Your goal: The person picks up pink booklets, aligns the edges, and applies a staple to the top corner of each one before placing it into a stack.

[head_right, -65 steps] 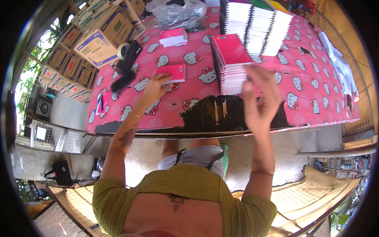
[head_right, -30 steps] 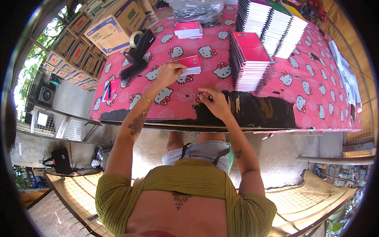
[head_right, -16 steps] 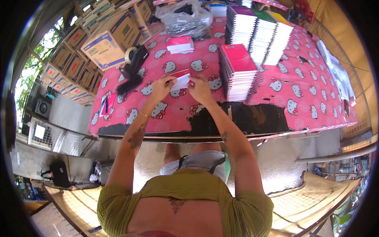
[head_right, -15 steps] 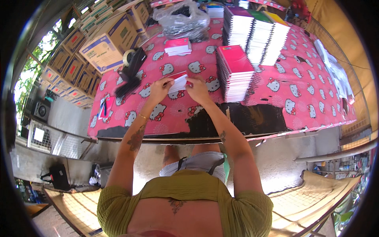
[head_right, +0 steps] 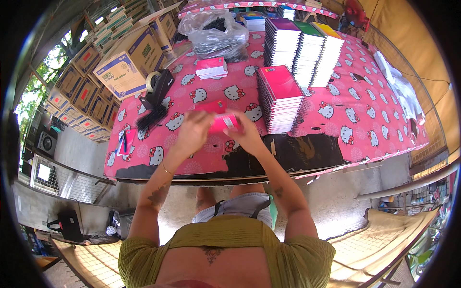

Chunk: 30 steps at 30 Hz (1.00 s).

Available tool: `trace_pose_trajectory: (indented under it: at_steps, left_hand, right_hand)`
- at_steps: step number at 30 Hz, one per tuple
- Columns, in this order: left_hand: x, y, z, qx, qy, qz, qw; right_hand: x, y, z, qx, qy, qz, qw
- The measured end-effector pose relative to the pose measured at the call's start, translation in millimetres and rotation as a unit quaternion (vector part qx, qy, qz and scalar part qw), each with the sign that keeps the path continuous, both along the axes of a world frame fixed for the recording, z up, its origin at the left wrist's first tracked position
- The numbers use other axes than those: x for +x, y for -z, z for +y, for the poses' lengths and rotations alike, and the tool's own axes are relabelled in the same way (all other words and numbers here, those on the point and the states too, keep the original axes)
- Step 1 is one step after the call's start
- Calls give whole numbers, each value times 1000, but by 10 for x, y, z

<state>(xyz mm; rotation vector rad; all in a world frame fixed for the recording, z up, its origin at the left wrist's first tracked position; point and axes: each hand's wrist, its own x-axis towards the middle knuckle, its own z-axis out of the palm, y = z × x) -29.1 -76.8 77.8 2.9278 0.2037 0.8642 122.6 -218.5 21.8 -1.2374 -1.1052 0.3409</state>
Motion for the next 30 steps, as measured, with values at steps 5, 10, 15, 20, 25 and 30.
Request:
trace_pose_trajectory:
  at_steps: [5, 10, 15, 20, 25, 30]
  left_hand:
    - [-135, 457, -519, -100, -37, -118, 987]
    - [-146, 866, -550, -337, -59, -192, 920]
    - [-263, 729, -310, -266, -6, -190, 945]
    - [-1031, 767, 1617, -40, -313, -121, 941]
    - [-1070, 912, 1824, 55, -310, -13, 949]
    - [-801, 859, 1376, 51, -235, -143, 960]
  right_hand:
    - [-7, 663, -329, -106, 1, 98, 990]
    - [-233, 398, -227, -76, -67, 189, 977]
    - [-127, 479, -310, -70, -14, 123, 990]
    - [-202, 396, -242, -83, -103, 170, 977]
    - [-170, 305, -243, -144, -128, 59, 979]
    - [-115, 284, -312, -140, -113, 13, 984]
